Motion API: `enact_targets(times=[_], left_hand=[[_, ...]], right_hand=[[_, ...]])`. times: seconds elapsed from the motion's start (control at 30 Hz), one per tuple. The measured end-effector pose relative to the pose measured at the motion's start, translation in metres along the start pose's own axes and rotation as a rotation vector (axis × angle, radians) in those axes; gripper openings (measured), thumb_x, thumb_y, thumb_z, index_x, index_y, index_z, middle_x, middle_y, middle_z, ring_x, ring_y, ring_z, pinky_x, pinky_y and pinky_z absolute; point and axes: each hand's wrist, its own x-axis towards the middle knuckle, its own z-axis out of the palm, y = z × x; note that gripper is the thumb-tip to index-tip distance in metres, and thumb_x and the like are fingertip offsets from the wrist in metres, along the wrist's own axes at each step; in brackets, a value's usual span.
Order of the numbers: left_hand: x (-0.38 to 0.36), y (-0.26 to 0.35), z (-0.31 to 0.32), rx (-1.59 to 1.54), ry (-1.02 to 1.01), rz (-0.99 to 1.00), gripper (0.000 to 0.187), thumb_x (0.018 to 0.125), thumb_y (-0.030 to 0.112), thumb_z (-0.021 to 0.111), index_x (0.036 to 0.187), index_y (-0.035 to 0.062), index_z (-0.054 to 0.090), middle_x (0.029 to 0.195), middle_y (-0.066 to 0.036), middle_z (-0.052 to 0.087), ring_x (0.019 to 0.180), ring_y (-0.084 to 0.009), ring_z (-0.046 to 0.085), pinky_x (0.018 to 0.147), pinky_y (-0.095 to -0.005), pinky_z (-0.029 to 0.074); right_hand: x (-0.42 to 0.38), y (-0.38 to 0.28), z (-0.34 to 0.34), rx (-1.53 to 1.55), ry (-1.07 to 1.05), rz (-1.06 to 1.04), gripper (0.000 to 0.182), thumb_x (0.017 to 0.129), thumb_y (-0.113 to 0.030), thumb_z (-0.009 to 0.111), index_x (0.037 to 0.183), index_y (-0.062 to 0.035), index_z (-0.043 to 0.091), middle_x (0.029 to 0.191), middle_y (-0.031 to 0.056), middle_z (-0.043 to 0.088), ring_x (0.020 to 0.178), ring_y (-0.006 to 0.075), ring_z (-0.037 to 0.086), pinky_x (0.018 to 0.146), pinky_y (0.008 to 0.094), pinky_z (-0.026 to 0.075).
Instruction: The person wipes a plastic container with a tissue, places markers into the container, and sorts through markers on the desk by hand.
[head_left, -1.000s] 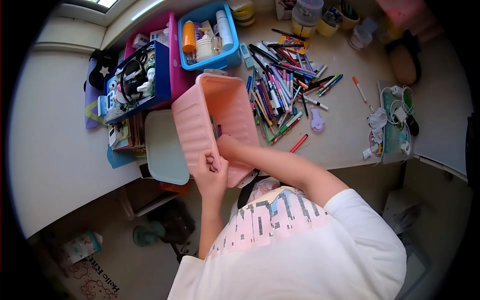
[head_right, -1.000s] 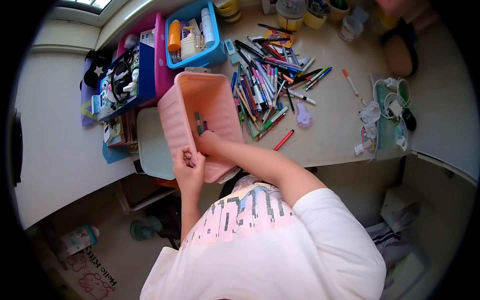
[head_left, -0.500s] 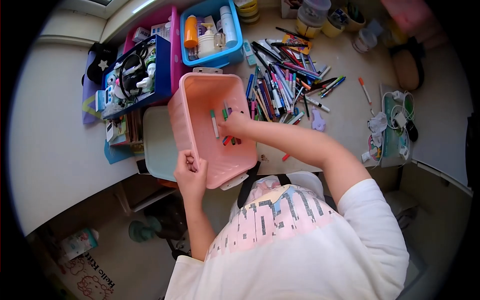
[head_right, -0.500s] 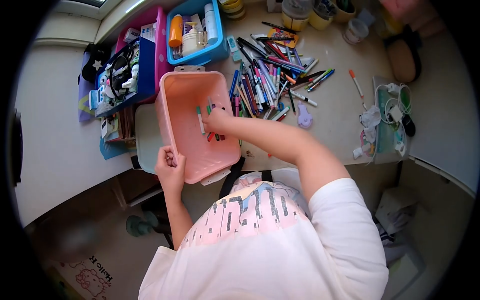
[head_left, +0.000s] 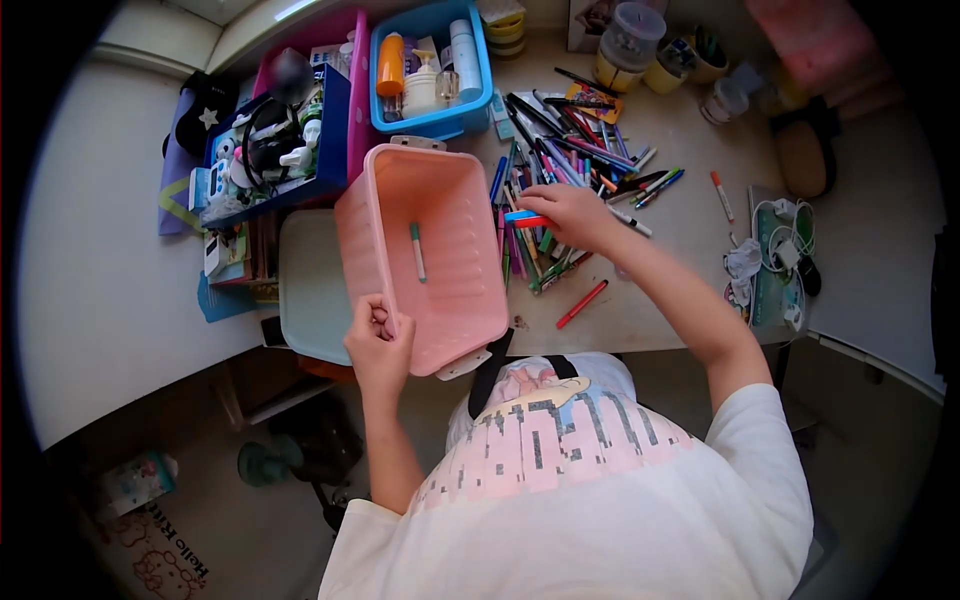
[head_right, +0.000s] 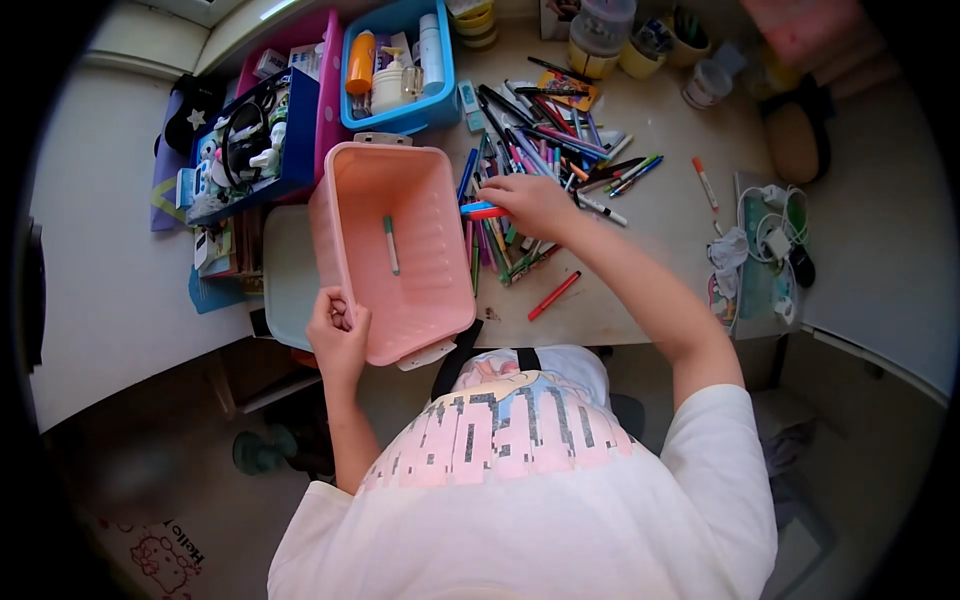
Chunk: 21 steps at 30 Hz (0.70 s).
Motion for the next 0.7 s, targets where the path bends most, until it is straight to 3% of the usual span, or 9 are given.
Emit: enact_targets(times=[0.07, 0.13, 0.17, 0.2, 0.33, 0.43, 0.5, 0.63, 0.7], left_hand=[[-0.001, 0.002, 0.002, -0.002, -0.014, 0.008, 0.015, 0.078, 0.0, 0.065, 0.091, -0.0009, 0.057, 0.067, 0.002, 0.049, 0.058, -0.0027, 0.042, 0.053, -0.0202, 0.037], [-0.002, 0.002, 0.004, -0.02, -0.037, 0.013, 0.016, 0.077, -0.002, 0.065, 0.09, -0.0002, 0.056, 0.068, 0.003, 0.048, 0.058, -0.0024, 0.042, 0.052, -0.0198, 0.036], [-0.004, 0.001, 0.003, -0.016, -0.043, 0.02, 0.016, 0.077, -0.002, 0.065, 0.09, -0.0002, 0.056, 0.068, 0.003, 0.048, 0.058, -0.0024, 0.042, 0.052, -0.0198, 0.036], [-0.006, 0.0, 0.001, -0.045, -0.055, 0.012, 0.016, 0.077, -0.003, 0.065, 0.089, 0.0004, 0.055, 0.069, 0.003, 0.048, 0.058, -0.0022, 0.041, 0.052, -0.0193, 0.035], [-0.017, -0.004, -0.013, -0.212, -0.08, -0.072, 0.017, 0.077, -0.005, 0.062, 0.09, 0.0018, 0.053, 0.073, 0.006, 0.047, 0.061, -0.0004, 0.041, 0.054, -0.0168, 0.033], [-0.026, -0.019, -0.031, -0.208, -0.097, -0.073, 0.018, 0.081, -0.006, 0.062, 0.094, 0.0035, 0.053, 0.076, 0.007, 0.05, 0.065, 0.0011, 0.043, 0.057, -0.0151, 0.034], [-0.033, -0.024, -0.043, -0.178, -0.102, -0.126, 0.018, 0.082, -0.006, 0.061, 0.095, 0.0036, 0.052, 0.079, 0.006, 0.052, 0.067, 0.0013, 0.045, 0.059, -0.0145, 0.036], [-0.04, -0.041, -0.068, -0.297, -0.198, -0.141, 0.018, 0.083, -0.006, 0.06, 0.099, -0.0002, 0.055, 0.084, 0.003, 0.052, 0.074, -0.0027, 0.047, 0.068, -0.0171, 0.041], [-0.034, -0.061, -0.078, -0.331, -0.234, -0.173, 0.015, 0.085, -0.006, 0.057, 0.099, 0.0002, 0.054, 0.085, 0.003, 0.049, 0.079, -0.0041, 0.047, 0.073, -0.0178, 0.041]], right_hand=[[0.031, -0.046, 0.021, 0.053, -0.027, -0.044, 0.023, 0.079, -0.005, 0.061, 0.101, -0.0126, 0.063, 0.105, 0.0043, 0.066, 0.087, 0.0267, 0.068, 0.066, 0.0389, 0.055], [0.059, -0.075, 0.086, 0.038, -0.075, -0.197, 0.014, 0.082, -0.013, 0.059, 0.095, -0.0137, 0.065, 0.104, 0.0041, 0.064, 0.082, 0.0273, 0.069, 0.062, 0.0403, 0.055], [0.08, -0.098, 0.092, -0.022, -0.35, -0.209, 0.014, 0.084, -0.016, 0.058, 0.095, -0.0165, 0.067, 0.105, 0.0017, 0.064, 0.079, 0.0261, 0.069, 0.062, 0.0394, 0.055], [0.089, -0.107, 0.128, -0.09, -0.415, -0.238, 0.016, 0.086, -0.019, 0.057, 0.095, -0.0194, 0.07, 0.096, 0.0003, 0.065, 0.081, 0.0233, 0.07, 0.063, 0.041, 0.055], [0.095, -0.107, 0.184, -0.031, -0.369, -0.374, 0.017, 0.088, -0.022, 0.055, 0.098, -0.0174, 0.069, 0.094, 0.0004, 0.065, 0.083, 0.0222, 0.07, 0.061, 0.0413, 0.054], [0.092, -0.108, 0.204, -0.168, -0.627, -0.259, 0.017, 0.088, -0.022, 0.056, 0.095, -0.0183, 0.071, 0.092, -0.0012, 0.068, 0.082, 0.0201, 0.07, 0.061, 0.0387, 0.053], [0.077, -0.099, 0.228, -0.315, -0.756, -0.403, 0.015, 0.087, -0.022, 0.06, 0.093, -0.0185, 0.072, 0.089, -0.0013, 0.069, 0.083, 0.0201, 0.07, 0.063, 0.0386, 0.053], [0.082, -0.142, 0.068, -0.305, -0.932, -0.381, 0.018, 0.085, -0.023, 0.066, 0.1, -0.0157, 0.072, 0.093, 0.0016, 0.072, 0.09, 0.0223, 0.069, 0.065, 0.0383, 0.053], [0.065, -0.15, 0.016, -0.029, -0.605, -0.151, 0.028, 0.081, -0.021, 0.072, 0.108, -0.0138, 0.068, 0.089, 0.0042, 0.071, 0.086, 0.0255, 0.069, 0.065, 0.0377, 0.053]])
